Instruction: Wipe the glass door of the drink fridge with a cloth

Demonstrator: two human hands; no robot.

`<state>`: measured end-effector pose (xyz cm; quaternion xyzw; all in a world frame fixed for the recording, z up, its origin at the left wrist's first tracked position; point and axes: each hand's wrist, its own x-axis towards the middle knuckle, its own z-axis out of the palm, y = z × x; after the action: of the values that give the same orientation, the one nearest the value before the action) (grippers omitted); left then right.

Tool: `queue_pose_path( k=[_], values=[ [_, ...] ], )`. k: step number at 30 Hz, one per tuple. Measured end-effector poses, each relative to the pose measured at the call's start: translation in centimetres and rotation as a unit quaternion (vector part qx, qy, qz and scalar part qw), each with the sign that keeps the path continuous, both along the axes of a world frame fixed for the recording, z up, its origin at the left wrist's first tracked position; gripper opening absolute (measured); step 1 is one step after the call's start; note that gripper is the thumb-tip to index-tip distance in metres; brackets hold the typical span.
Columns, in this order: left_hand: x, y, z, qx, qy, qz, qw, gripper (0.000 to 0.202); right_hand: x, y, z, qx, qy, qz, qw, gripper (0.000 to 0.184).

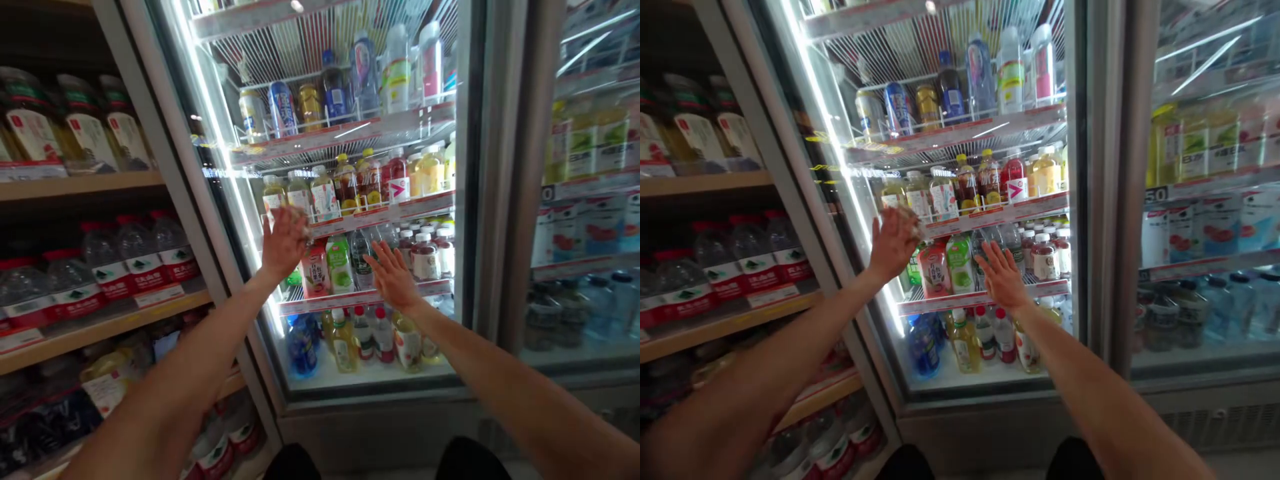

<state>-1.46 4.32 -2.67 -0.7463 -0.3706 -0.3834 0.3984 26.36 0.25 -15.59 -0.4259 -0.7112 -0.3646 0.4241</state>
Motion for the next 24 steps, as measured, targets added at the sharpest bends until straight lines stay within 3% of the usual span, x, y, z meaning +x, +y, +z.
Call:
queue_pose_path(
  k=[2, 3, 5, 7, 9, 10, 12, 14, 16, 17, 19, 21, 22, 24],
  values=[
    [0.3, -0.3, 0.1, -0.034, 0.13, -0.043, 0.99, 0.046, 0.2, -0.1, 0.1, -0.004, -0.007, -0.001, 1.0, 0.058],
    [0.1, -0.3, 0.6, -0.036, 0.129, -0.046, 0.99, 0.045, 0.3, -0.1, 0.1, -0.007, -0.014, -0.002, 1.0, 0.058],
    [-0.7, -0.1, 2.1, -0.009, -0.02, -0.012, 1.0, 0.047, 0.4, -0.2, 0.2, -0.011, -0.024, -0.001, 1.0, 0.058],
    [-1.0, 0.2, 3.5, 0.017, -0.221, 0.04, 0.974, 0.052, 0.2, -0.3, 0.2, -0.008, -0.02, -0.001, 1.0, 0.057],
    [-0.3, 0.2, 3.9, 0.017, -0.282, 0.059, 0.957, 0.054, 0.0, -0.2, 0.1, -0.004, -0.005, -0.004, 1.0, 0.055],
    [0.5, 0.0, 3.7, 0.011, -0.244, 0.051, 0.968, 0.054, -0.2, -0.2, 0.1, -0.003, 0.001, -0.006, 1.0, 0.054],
    [2.0, -0.5, 2.5, 0.003, -0.083, 0.01, 0.997, 0.05, -0.3, -0.3, 0.1, -0.004, 0.002, -0.007, 1.0, 0.054],
    [2.7, -0.8, 1.5, 0.002, 0.092, -0.038, 0.995, 0.046, -0.1, -0.4, 0.3, -0.005, -0.011, -0.004, 1.0, 0.055],
    [2.1, -0.6, 1.7, 0.007, 0.171, -0.057, 0.984, 0.042, 0.1, -0.6, 0.4, -0.003, -0.026, -0.001, 1.0, 0.059],
    [1.5, -0.3, 2.2, 0.016, 0.148, -0.049, 0.988, 0.041, 0.2, -0.6, 0.4, -0.001, -0.031, -0.002, 1.0, 0.06],
    [0.4, 0.4, 3.6, 0.047, -0.025, -0.007, 0.999, 0.043, 0.2, -0.5, 0.4, 0.006, -0.032, -0.005, 0.999, 0.061],
    [0.3, 0.9, 4.4, 0.072, -0.226, 0.035, 0.971, 0.048, -0.1, -0.5, 0.3, 0.011, -0.024, -0.009, 1.0, 0.061],
    [0.7, 0.9, 4.4, 0.075, -0.265, 0.039, 0.961, 0.049, -0.2, -0.4, 0.2, 0.012, -0.019, -0.01, 1.0, 0.06],
    [2.4, 0.7, 3.4, 0.067, -0.183, 0.012, 0.981, 0.048, -0.4, -0.5, 0.2, 0.009, -0.011, -0.013, 1.0, 0.06]
  ],
)
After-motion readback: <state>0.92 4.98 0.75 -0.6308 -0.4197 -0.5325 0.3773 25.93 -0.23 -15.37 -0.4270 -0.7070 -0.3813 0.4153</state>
